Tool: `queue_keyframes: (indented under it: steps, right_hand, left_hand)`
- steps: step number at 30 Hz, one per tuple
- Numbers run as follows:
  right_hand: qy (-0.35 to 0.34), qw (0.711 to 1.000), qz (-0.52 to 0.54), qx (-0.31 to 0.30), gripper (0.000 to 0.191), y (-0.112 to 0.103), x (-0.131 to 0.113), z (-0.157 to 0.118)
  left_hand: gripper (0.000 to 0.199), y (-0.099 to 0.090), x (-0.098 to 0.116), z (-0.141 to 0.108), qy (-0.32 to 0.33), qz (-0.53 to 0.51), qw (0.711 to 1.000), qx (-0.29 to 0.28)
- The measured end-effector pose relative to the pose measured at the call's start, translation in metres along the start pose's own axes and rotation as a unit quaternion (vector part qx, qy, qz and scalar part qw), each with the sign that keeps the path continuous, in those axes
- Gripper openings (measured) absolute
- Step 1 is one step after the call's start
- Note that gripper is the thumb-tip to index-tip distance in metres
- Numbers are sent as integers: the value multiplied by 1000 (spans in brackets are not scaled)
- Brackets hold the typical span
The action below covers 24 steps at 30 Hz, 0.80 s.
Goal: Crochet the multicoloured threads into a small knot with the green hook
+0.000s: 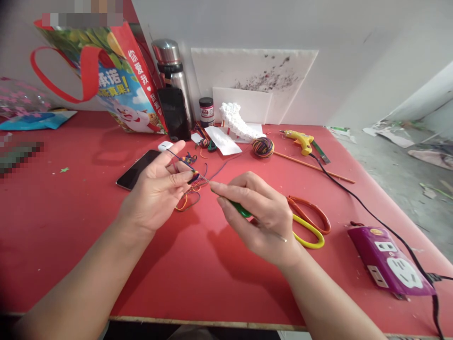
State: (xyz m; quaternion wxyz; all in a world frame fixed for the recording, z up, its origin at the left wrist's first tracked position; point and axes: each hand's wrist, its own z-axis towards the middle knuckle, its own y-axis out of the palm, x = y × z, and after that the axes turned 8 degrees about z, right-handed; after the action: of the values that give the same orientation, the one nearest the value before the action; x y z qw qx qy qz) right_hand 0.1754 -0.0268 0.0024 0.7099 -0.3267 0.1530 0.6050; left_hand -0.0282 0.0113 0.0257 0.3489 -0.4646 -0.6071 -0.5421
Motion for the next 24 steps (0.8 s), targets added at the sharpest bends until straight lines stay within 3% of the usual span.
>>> queue_keyframes:
  steps: [4, 10, 24]
  right_hand:
    - [-81, 993, -80, -29, 46, 0, 2, -2]
    - [-75, 993, -85, -20, 45, 0, 2, -2]
    - [-95, 992, -79, -13, 53, 1, 1, -2]
  left_hand:
    - [88, 2, 0, 3, -78, -55, 995, 18]
    - [91, 0, -4, 2, -19, -16, 1000, 4]
    - [79, 3, -3, -1, -7, -5, 1000, -7]
